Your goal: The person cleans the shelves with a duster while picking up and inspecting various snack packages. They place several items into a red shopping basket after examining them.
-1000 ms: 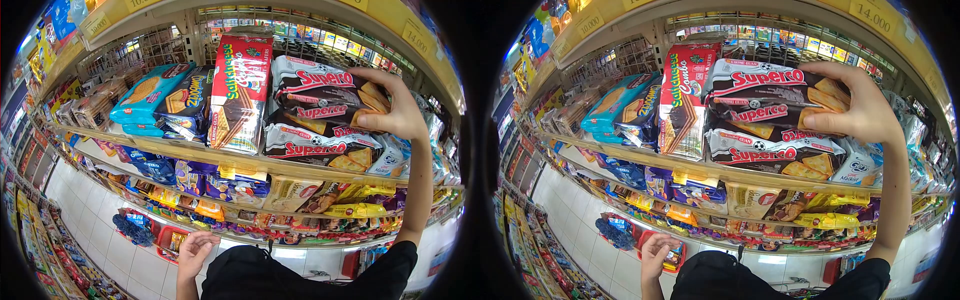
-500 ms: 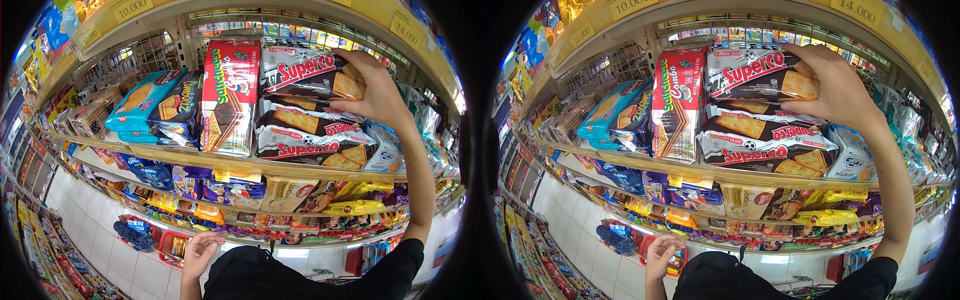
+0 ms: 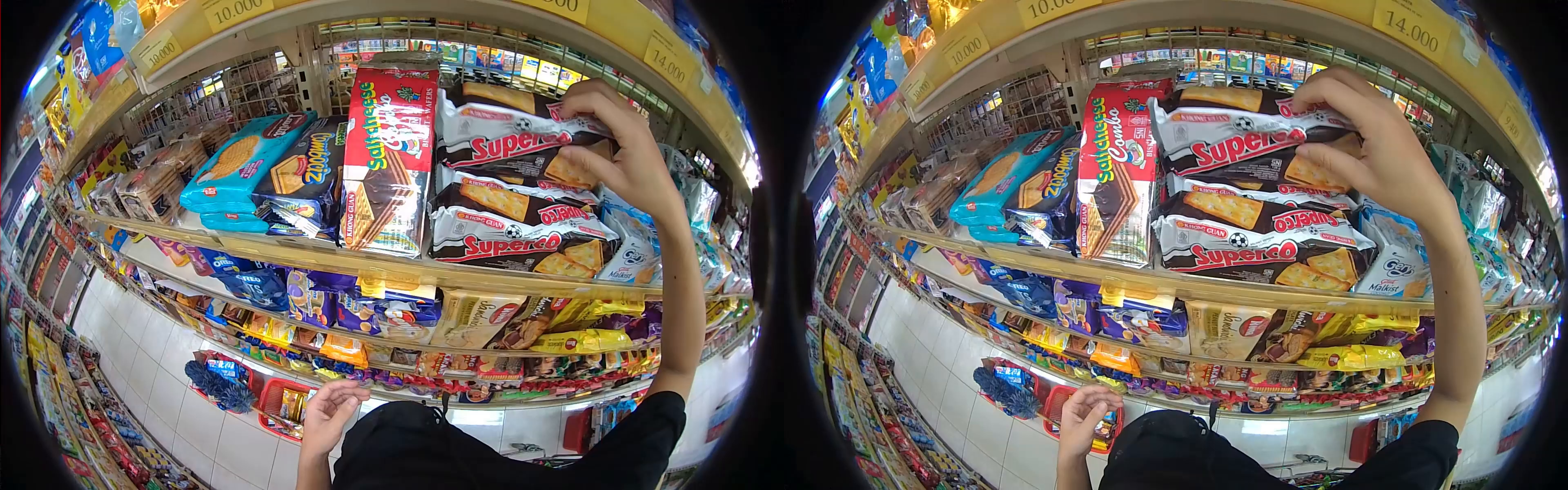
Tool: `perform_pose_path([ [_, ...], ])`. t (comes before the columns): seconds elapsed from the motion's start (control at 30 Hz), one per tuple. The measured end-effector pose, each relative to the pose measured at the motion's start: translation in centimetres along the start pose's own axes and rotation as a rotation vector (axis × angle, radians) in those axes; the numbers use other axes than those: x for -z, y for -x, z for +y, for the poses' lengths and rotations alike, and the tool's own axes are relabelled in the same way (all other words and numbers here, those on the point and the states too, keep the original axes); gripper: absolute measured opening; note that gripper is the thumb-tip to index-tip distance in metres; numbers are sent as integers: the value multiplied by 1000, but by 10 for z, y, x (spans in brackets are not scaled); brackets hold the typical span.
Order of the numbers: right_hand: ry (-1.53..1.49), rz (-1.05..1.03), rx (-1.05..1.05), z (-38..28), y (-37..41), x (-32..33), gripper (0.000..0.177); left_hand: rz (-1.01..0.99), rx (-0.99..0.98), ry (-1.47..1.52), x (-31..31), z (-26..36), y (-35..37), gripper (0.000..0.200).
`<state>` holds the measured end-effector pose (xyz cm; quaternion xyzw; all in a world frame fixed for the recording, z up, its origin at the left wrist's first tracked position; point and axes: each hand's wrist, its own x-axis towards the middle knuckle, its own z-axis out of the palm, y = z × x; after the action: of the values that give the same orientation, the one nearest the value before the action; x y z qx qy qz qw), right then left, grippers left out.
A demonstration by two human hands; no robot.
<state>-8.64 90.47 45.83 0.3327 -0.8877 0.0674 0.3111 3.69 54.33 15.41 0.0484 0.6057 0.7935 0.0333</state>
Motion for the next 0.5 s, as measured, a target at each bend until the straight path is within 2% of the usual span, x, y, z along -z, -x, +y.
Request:
perform_pose_path([
  [0.13,60,84,-19,2,2,-7,50,9,8,9,1,-1,0,24],
  [0.23,30,-78,-36,9,-3,-3,51,5,18,7,1,-1,-1,24],
  [0.33,-8,-85,-149,10,-5,-7,48,-1,23,13,1,-1,-2,24],
  [0.43,-83,-88,-175,13,-7,2,48,8,25,10,2,-2,-2,23],
  [0.47,-253,-116,-256,11,-7,6,46,11,27,14,3,-2,-3,23],
  [0.5,-243,-116,-253,12,-6,5,46,12,31,17,5,-4,-3,23],
])
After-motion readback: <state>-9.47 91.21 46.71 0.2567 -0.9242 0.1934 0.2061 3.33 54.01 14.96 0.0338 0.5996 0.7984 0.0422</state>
